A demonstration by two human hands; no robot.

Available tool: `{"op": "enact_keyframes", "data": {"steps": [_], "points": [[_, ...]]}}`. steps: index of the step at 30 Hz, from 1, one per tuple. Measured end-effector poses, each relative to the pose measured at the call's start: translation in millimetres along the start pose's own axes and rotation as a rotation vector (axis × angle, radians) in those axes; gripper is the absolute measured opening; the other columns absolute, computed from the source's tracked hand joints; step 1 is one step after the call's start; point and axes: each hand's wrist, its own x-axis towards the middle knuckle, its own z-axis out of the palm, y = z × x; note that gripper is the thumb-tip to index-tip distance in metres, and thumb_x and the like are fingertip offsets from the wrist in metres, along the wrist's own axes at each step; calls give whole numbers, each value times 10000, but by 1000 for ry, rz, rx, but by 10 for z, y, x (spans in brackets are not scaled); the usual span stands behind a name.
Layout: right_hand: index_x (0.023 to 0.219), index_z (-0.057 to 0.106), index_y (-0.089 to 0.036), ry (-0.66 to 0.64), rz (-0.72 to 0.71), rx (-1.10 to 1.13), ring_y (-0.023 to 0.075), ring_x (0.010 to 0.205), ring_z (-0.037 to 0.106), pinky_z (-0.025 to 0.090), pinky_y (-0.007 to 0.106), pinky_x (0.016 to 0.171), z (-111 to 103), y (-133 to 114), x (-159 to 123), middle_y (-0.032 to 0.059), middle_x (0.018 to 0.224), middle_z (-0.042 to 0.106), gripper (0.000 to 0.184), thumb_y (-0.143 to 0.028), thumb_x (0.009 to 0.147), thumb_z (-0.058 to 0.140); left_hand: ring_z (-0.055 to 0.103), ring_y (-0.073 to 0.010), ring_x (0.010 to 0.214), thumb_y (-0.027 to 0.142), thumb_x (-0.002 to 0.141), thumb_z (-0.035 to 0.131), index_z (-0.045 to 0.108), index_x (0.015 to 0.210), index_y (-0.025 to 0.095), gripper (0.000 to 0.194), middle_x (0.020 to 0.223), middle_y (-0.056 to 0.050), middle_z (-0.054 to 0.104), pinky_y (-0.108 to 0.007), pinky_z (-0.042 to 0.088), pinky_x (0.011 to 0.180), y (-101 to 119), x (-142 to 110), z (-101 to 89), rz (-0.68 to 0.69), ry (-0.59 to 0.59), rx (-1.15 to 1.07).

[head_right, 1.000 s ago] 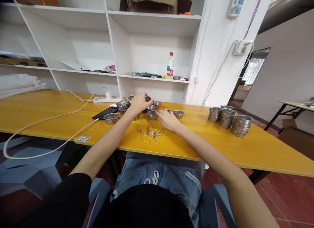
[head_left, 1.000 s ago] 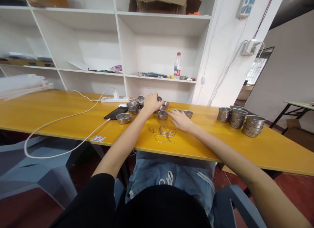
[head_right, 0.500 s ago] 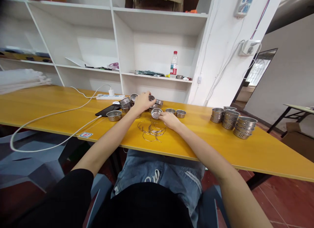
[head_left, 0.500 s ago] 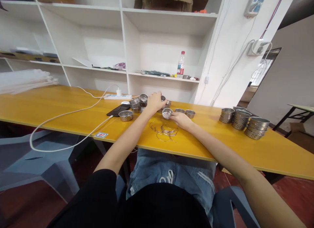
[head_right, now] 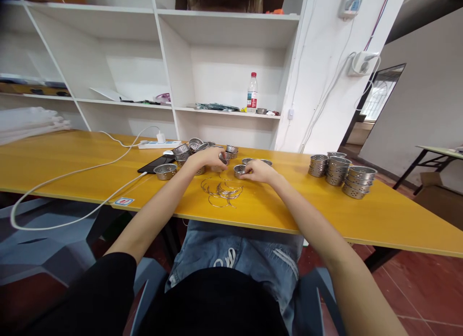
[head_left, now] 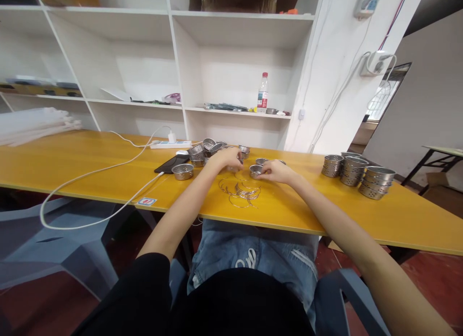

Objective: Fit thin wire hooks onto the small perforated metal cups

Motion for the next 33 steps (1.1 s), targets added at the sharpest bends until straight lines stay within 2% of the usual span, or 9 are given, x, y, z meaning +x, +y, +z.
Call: {"op": "enact_keyframes", "data": {"steps": [4, 9, 12, 15, 17, 19, 24, 28, 33], "points": [[739, 734, -159, -13, 55, -93, 145, 695, 511, 279, 282, 645, 4, -48, -6, 47, 819, 655, 386, -482, 947, 763, 665, -361, 1227, 221, 701, 830, 705, 1136, 208, 453, 1322, -128, 721, -493, 481, 1085, 58, -49, -5, -99, -57, 131], [988, 798, -190, 51, 62, -195, 165, 811, 582, 323, 284, 679, -40, -243, -38, 80, 1110, 670, 274, -448, 997, 708, 650, -375, 1267, 70, 723, 732, 702, 1189, 178, 479, 1364, -171, 693, -557, 444, 1129, 67, -27, 47, -137, 6, 162], [1081, 793, -186, 104, 42, -251, 183, 904, 611, 355, 289, 702, -17, -433, 25, 96, 1182, 647, 253, -364, 1057, 615, 643, -384, 1276, 46, 720, 719, 707, 1185, 159, 479, 1348, -189, 699, -568, 439, 1133, 65, -6, 91, -143, 22, 170], [1080, 792, -159, 54, 19, -299, 218, 1020, 618, 395, 299, 764, 83, -647, 169, 118, 1176, 650, 263, -311, 1069, 577, 636, -384, 1284, 92, 759, 708, 710, 1178, 155, 423, 1325, -195, 709, -554, 445, 1123, 67, 4, 110, -112, 71, 153], [1052, 791, -132, -29, 5, -342, 250, 1071, 612, 414, 315, 805, 160, -764, 262, 148, 1206, 652, 295, -330, 1067, 573, 641, -373, 1271, 143, 825, 662, 713, 1167, 157, 347, 1302, -190, 719, -538, 458, 1103, 61, 13, 112, -89, 136, 136], [1058, 782, -112, -104, -13, -387, 270, 1095, 616, 421, 334, 839, 209, -840, 322, 166, 1206, 669, 300, -263, 1071, 523, 649, -365, 1253, 195, 886, 607, 714, 1164, 161, 300, 1280, -180, 726, -523, 471, 1082, 46, 30, 115, -82, 211, 127], [1079, 765, -94, -207, -40, -416, 275, 1062, 659, 407, 342, 840, 133, -895, 336, 174, 1178, 717, 259, -162, 1017, 523, 664, -337, 1211, 269, 951, 540, 724, 1141, 180, 280, 1227, -158, 741, -479, 475, 1064, 26, 74, 133, -54, 320, 134], [1071, 771, -126, -296, -36, -327, 252, 951, 692, 389, 315, 760, 34, -910, 306, 128, 1094, 763, 198, -191, 969, 614, 688, -305, 1142, 265, 960, 542, 737, 1120, 174, 269, 1175, -134, 761, -421, 496, 1018, 57, 93, 145, 10, 319, 115], [1025, 768, -129, -270, -51, -220, 228, 876, 685, 387, 299, 741, 42, -890, 270, 106, 999, 776, 163, -171, 940, 636, 707, -222, 948, 234, 943, 571, 753, 1076, 152, 240, 1064, -97, 784, -306, 523, 885, 51, 159, 199, 183, 247, 6]]}}
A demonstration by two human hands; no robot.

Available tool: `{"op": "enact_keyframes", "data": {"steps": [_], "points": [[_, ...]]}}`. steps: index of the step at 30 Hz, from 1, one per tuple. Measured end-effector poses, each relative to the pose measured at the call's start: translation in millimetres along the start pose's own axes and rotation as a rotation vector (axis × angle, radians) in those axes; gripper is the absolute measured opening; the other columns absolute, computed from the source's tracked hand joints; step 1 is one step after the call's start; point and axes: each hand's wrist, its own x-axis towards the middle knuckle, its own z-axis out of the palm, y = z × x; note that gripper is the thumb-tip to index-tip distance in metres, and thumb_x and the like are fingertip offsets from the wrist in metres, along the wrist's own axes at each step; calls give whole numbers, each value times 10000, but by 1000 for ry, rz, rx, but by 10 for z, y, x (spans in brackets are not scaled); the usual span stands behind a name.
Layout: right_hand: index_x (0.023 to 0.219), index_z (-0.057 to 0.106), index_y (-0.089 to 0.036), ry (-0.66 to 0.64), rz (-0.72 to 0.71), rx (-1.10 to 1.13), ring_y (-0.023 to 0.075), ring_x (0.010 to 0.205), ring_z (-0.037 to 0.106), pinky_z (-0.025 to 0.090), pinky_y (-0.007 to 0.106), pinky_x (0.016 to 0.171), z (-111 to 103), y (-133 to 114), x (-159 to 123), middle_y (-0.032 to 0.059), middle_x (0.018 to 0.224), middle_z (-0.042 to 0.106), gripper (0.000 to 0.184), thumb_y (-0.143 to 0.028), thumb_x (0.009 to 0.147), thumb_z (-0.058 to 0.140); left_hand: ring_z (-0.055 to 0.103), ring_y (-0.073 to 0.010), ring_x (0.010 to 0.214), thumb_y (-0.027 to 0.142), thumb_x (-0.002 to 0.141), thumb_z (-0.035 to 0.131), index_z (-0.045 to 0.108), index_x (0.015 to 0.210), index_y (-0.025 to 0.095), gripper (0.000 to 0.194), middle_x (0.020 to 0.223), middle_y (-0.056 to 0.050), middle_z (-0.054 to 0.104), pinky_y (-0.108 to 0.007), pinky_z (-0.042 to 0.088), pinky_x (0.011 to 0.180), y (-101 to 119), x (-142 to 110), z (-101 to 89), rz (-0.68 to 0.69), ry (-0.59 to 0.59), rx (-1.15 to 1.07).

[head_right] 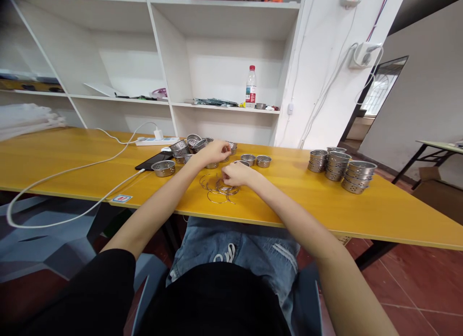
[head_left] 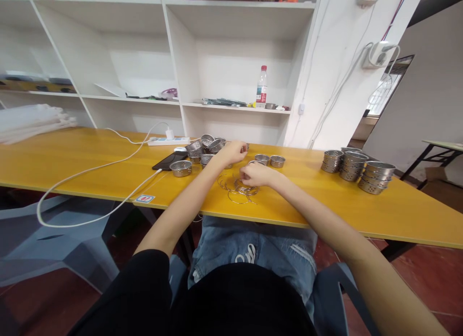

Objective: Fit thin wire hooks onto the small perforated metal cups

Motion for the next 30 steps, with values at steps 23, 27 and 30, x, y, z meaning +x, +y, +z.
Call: {"op": "enact_keyframes", "data": {"steps": [23, 27, 30], "points": [[962, 708, -131, 424, 305, 289, 156, 705, 593, 377, 251, 672, -60, 685, -382, 47, 807, 703, 101, -183, 924, 630, 730, -213, 932, 167, 661, 765, 726, 1181, 186, 521, 1008, -40, 798, -238, 528, 739, 11, -16, -21, 48, -469, -142], [1033, 741, -115, 432, 276, 325, 168, 770, 611, 435, 266, 740, 121, 860, -367, 99, 965, 709, 217, -308, 967, 667, 725, -218, 949, 219, 657, 791, 656, 1352, 200, 708, 1074, -46, 789, -240, 520, 745, 7, -35, -36, 20, -429, -103], [1186, 752, -127, 407, 203, 336, 172, 814, 611, 458, 277, 796, 263, 869, -306, 110, 1046, 682, 278, -279, 966, 675, 716, -215, 935, 330, 712, 778, 714, 1309, 227, 610, 1104, -48, 786, -239, 500, 746, -19, -23, -12, 43, -432, -62]]}}
